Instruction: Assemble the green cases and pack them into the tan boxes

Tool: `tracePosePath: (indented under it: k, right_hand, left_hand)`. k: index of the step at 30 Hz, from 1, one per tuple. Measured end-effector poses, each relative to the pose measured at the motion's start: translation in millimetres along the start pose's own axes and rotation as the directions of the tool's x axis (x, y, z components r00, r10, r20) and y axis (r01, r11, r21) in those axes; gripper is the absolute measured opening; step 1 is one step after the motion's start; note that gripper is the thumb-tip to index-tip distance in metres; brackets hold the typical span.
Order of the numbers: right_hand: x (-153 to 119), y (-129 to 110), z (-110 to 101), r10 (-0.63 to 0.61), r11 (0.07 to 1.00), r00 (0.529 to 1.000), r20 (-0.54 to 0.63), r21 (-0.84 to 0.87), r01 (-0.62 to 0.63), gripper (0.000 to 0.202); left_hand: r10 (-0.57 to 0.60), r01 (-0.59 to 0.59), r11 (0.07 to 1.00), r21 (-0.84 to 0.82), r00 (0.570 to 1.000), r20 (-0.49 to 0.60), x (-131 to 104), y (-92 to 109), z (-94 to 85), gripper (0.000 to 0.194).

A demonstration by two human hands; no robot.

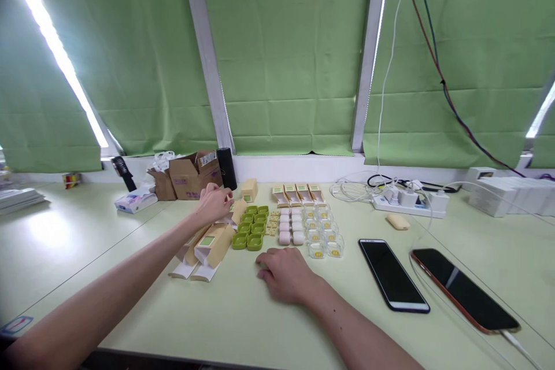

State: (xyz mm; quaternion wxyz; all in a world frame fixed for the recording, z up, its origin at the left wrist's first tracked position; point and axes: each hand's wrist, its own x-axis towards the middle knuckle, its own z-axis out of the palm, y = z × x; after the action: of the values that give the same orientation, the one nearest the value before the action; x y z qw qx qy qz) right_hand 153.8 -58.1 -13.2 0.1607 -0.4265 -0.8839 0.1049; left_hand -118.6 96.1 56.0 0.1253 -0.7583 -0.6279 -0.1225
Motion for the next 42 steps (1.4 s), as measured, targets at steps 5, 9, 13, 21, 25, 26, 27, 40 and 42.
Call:
tracePosePath:
  k: [5, 9, 13, 21, 25, 26, 27, 40, 42]
  right_hand:
    - [1, 1, 0, -0.001, 1.0, 1.0, 0.021, -0.001, 0.001, 0.027]
    - [1, 1, -1, 0.0, 1.0, 1.0, 0.02, -0.022, 0.001, 0.026]
    - [1, 1, -3, -0.019, 0.999, 1.0, 0.01, -0.042, 0.019, 0.025]
    - [0, 1, -3, -0.013, 0.999, 1.0, 0.006, -0.032, 0.013, 0.026]
    - [0, 2, -3, -0.016, 1.0, 1.0, -0.006, -0.022, 0.016, 0.027]
    - [0, 2, -3, -0.016, 1.0, 1.0, -0.009, -0.022, 0.016, 0.026]
    - [0, 2, -2, -0.015, 1.0, 1.0, -0.01, -0.024, 0.015, 0.026]
    - [0, 16, -11, 0.041, 0.992, 0.907, -0.42, 0.126, 0.014, 0.029]
    - [-1, 23, -19, 0.114, 0.976, 0.782, -0.612, 0.217, 0.027, 0.032]
  left_hand:
    - [0.039, -0.039, 0.999, 0.002, 0.996, 0.075, 29, 8, 10.0, 0.048]
    - [0.033, -0.033, 0.999, -0.004, 0.984, 0.174, 55, 16, 19.5, 0.059]
    - [-0.02, 0.019, 1.0, 0.005, 0.964, 0.266, 76, 23, 29.6, 0.066]
    - [-0.053, 0.047, 0.999, 0.025, 0.945, 0.324, 101, 30, 45.9, 0.063]
    - [-0.05, 0.043, 0.999, 0.03, 0.949, 0.312, 104, 35, 50.9, 0.055]
    - [-0.048, 0.04, 0.999, 0.033, 0.951, 0.304, 103, 36, 50.7, 0.053]
    - [-0.047, 0.037, 0.999, 0.038, 0.955, 0.294, 102, 38, 49.8, 0.051]
    - [0.288, -0.288, 0.958, -0.007, 0.957, 0.022, 26, 74, -26.9, 0.045]
    - [0.439, -0.443, 0.894, -0.063, 0.896, -0.066, -1, 82, -39.3, 0.042]
